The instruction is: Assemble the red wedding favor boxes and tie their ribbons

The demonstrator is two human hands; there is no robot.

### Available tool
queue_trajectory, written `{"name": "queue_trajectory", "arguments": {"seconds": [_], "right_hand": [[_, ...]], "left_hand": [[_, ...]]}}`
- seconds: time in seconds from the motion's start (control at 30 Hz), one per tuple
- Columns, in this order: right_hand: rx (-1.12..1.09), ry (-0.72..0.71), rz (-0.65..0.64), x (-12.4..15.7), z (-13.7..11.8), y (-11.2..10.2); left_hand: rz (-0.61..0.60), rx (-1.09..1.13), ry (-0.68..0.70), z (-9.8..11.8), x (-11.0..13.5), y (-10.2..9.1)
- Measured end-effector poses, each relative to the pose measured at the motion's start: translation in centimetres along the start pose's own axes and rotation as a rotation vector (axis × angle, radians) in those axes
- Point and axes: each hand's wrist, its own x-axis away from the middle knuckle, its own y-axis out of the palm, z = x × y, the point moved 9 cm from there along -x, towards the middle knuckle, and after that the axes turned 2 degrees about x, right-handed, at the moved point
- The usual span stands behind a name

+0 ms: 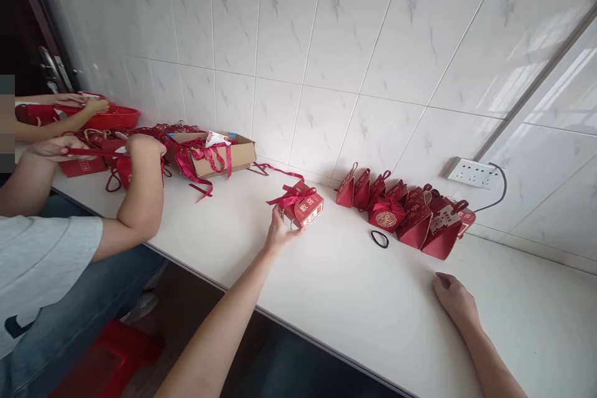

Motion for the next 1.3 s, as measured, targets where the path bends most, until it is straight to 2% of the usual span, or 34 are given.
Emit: {"name": "queue_trajectory", "arguments": {"seconds": [0.6, 0.8, 0.9, 0.97, 1.03, 1.1, 1.2, 1.3], "right_hand": [[-0.075, -0.064, 0.089, -1.0, 0.8, 0.2], [-0.116, -0.117, 0.146, -0.6, 0.4, -0.5], [-0.172, -0.276, 0.238, 0.9, -3.5, -1.4], [-0.292, -0.541, 0.252, 3.3, -8.7, -1.4], [-0.412, -0.793, 0.135, 6.5, -14.2, -0.1], [-0.498, -0.933, 0.024, 9.5, -18.3, 1.4], [-0.658, -0.913, -0.108, 11.2, -21.2, 3.3], [-0.81, -0.798, -0.115, 9.6, -20.4, 3.7]], "left_hand": [[0.001, 0.014, 0.043, -0.6, -0.3, 0.1], [-0.063, 0.003, 0.051, 0.1, -0.1, 0.8], [-0.089, 0.004, 0.059, 0.4, 0.1, 0.9], [-0.108, 0.01, 0.064, 0.6, 0.3, 1.2], [-0.144, 0.018, 0.066, 0.9, 0.7, 2.0], [-0.191, 0.028, 0.068, 1.6, 1.2, 3.6], [-0.248, 0.019, 0.045, 2.9, 2.3, 6.9], [-0.318, 0.043, 0.014, 4.0, 3.4, 10.3]]}}
